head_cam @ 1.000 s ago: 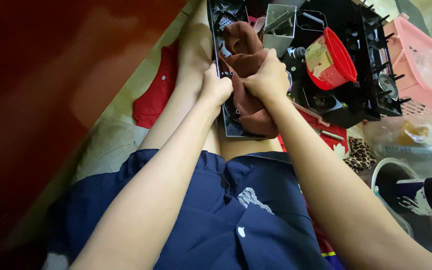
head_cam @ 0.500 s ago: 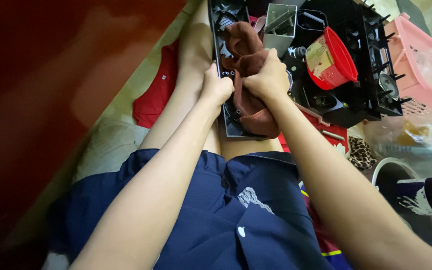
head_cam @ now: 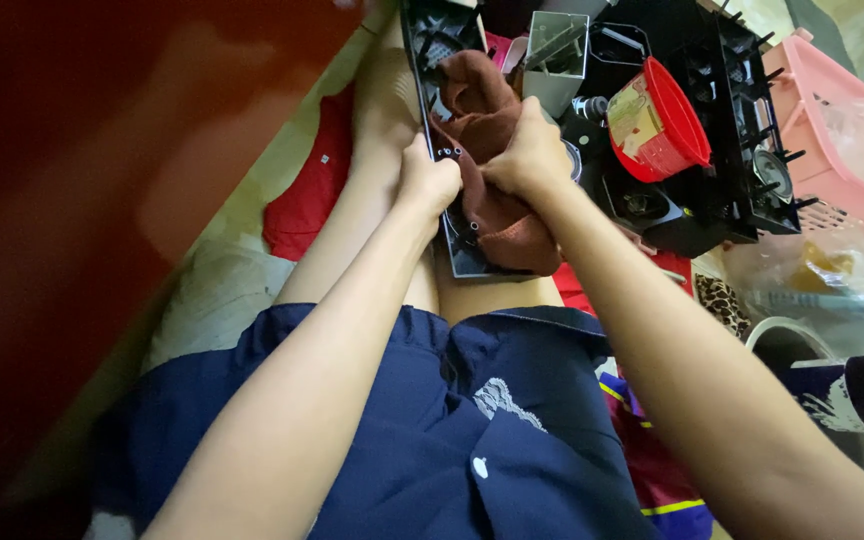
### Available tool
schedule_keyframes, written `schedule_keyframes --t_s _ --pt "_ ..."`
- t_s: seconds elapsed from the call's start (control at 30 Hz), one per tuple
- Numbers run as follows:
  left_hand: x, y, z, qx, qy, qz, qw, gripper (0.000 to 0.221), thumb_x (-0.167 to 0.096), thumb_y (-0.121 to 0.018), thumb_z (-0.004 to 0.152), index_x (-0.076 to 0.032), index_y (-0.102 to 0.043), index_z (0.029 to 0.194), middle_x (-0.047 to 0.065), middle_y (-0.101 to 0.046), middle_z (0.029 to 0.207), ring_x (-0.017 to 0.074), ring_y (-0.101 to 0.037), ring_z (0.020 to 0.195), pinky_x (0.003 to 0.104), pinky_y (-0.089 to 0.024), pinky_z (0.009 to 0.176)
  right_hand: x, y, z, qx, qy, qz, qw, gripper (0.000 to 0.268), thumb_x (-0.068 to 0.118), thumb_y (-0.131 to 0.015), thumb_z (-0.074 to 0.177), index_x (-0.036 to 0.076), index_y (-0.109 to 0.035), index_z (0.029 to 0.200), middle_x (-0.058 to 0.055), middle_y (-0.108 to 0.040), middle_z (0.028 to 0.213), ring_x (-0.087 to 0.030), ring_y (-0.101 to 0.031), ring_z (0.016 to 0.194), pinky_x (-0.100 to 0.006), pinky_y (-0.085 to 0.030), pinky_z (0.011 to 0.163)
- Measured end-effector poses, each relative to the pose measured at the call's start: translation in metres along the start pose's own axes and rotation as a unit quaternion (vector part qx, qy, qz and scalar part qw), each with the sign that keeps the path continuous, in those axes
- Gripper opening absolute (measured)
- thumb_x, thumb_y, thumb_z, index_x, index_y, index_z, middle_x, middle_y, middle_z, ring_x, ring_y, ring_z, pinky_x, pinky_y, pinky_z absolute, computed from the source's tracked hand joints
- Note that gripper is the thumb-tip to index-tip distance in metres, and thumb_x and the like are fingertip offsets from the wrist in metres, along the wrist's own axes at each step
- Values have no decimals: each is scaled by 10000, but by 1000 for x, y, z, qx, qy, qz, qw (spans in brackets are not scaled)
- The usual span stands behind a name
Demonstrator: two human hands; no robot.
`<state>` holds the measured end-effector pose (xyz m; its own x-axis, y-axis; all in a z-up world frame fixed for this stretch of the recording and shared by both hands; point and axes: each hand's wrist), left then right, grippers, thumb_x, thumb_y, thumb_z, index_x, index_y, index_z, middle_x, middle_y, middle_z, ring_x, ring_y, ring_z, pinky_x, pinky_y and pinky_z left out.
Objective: Cleaning a plastic mesh panel from an electronic device using a toothbrush and a cloth.
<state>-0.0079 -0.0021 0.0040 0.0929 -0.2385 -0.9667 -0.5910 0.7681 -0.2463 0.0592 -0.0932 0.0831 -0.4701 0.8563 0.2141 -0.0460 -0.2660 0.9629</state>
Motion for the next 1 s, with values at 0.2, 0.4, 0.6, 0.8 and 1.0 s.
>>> schedule_keyframes --t_s 0.2,0.4,0.6,0.8,1.0 --pt "-9 3 -9 -69 102 65 990 254 -130 -520 661 -70 -568 903 89 -651 731 239 -617 657 333 -499 611 23 17 22 208 159 52 964 391 -16 -557 557 47 -640 934 -44 -649 806 -180 -594 667 -273 -483 586" --pt "-8 6 -3 -54 84 8 995 260 -75 -497 659 -51 -585 903 115 -653 787 234 -606 679 318 -494 613 55 13 21 127 107 -207 964 428 548 -566 748 153 -690 854 -119 -637 819 -316 -602 713 -399 -434 611" --pt "-4 7 0 -60 92 -27 994 269 -22 -428 689 -34 -557 924 111 -624 753 198 -591 615 290 -487 562 26 -32 54 97 148 -161 971 517 467 -717 734 -14 -614 895 -201 -620 819 -365 -603 707 -446 -469 630" --pt "1 9 -7 -36 61 -36 997 384 36 -485 624 -42 -551 993 126 -645 854 227 -601 716 307 -501 626 1 -46 40 -49 236 -182 953 555 247 -739 604 -73 -460 962 -285 -482 967 -425 -530 796 -478 -467 685" --pt "-10 -10 -14 38 7 -83 996 436 75 -450 596 -8 -557 1011 104 -628 879 178 -543 754 260 -461 681 -5 2 25 -22 335 -126 934 723 60 -605 535 -129 -380 1196 -342 -330 1271 -481 -301 1186 -457 -341 936"
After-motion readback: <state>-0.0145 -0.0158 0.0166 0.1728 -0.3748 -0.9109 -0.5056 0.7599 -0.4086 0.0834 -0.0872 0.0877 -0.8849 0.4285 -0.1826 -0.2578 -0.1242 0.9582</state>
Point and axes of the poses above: each hand's wrist, its own z-axis towards the middle knuckle, its own y-axis out of the back of the hand, x = y × z
